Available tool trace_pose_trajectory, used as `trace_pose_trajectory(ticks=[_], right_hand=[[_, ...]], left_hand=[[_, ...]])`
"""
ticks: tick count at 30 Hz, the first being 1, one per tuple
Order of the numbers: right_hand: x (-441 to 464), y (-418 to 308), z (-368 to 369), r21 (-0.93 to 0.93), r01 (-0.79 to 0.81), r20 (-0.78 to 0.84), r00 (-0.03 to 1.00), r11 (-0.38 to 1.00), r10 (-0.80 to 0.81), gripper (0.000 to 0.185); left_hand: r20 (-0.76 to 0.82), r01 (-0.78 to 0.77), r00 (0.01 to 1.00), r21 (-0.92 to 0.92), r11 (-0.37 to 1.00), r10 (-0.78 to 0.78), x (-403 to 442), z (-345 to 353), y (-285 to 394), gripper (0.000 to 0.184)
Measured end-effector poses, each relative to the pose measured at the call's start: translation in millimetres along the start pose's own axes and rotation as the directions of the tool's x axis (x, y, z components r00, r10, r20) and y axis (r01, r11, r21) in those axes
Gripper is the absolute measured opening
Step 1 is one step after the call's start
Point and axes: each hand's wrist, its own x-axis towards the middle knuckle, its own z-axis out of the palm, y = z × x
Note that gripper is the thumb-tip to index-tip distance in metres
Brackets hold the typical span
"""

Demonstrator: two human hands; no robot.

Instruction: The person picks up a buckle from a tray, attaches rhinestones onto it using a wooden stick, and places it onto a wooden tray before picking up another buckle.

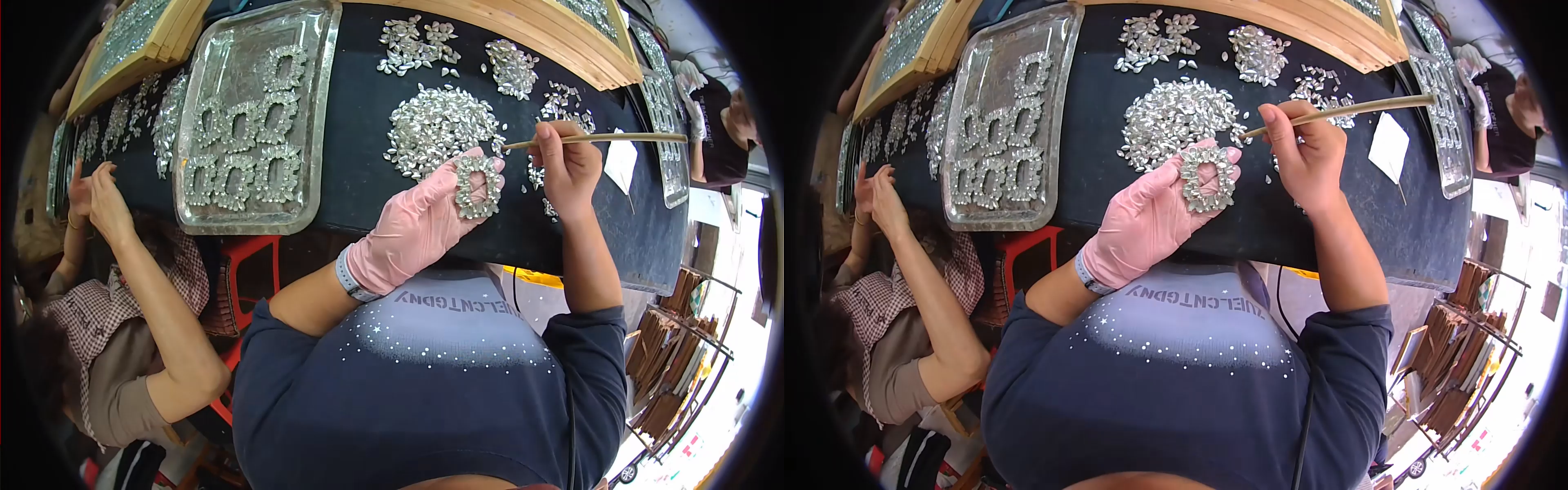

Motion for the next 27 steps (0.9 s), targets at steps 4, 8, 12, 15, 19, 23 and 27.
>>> trace_pose_trajectory(ticks=[4,8,12,15,19,23,27], right_hand=[[0.6,2.8,1.4,-0.070,0.045,0.028,0.999,0.997,-0.043,0.014],[-0.6,1.2,1.4,-0.041,0.091,0.002,0.996,0.995,-0.091,0.015],[-3.9,-3.1,-4.7,0.073,0.095,-0.032,0.995,0.993,-0.093,0.017],[-6.3,-12.1,-3.7,0.188,0.108,-0.005,0.994,0.976,-0.109,0.019],[-9.2,-23.8,2.7,0.312,0.173,0.089,0.974,0.934,-0.210,0.022],[-9.5,-29.0,6.1,0.264,0.263,0.192,0.928,0.928,-0.318,0.022],[-8.2,-31.9,8.8,0.227,0.302,0.238,0.905,0.926,-0.353,0.021]], left_hand=[[-0.006,0.035,0.999,0.013,0.999,-0.035,1.6,1.6,2.0,0.044],[-0.029,0.030,0.999,0.024,0.999,-0.030,2.7,2.8,2.9,0.044],[-0.051,0.033,0.998,-0.003,0.999,-0.033,3.3,-0.1,2.7,0.043],[-0.038,0.035,0.999,-0.032,0.999,-0.036,4.3,-2.8,1.7,0.040],[-0.031,0.034,0.999,-0.060,0.998,-0.036,4.5,-5.2,0.8,0.038],[0.094,0.053,0.995,-0.087,0.995,-0.044,6.6,-16.4,0.3,0.037],[-0.006,0.048,0.999,-0.033,0.998,-0.048,4.4,-8.7,0.6,0.036]])
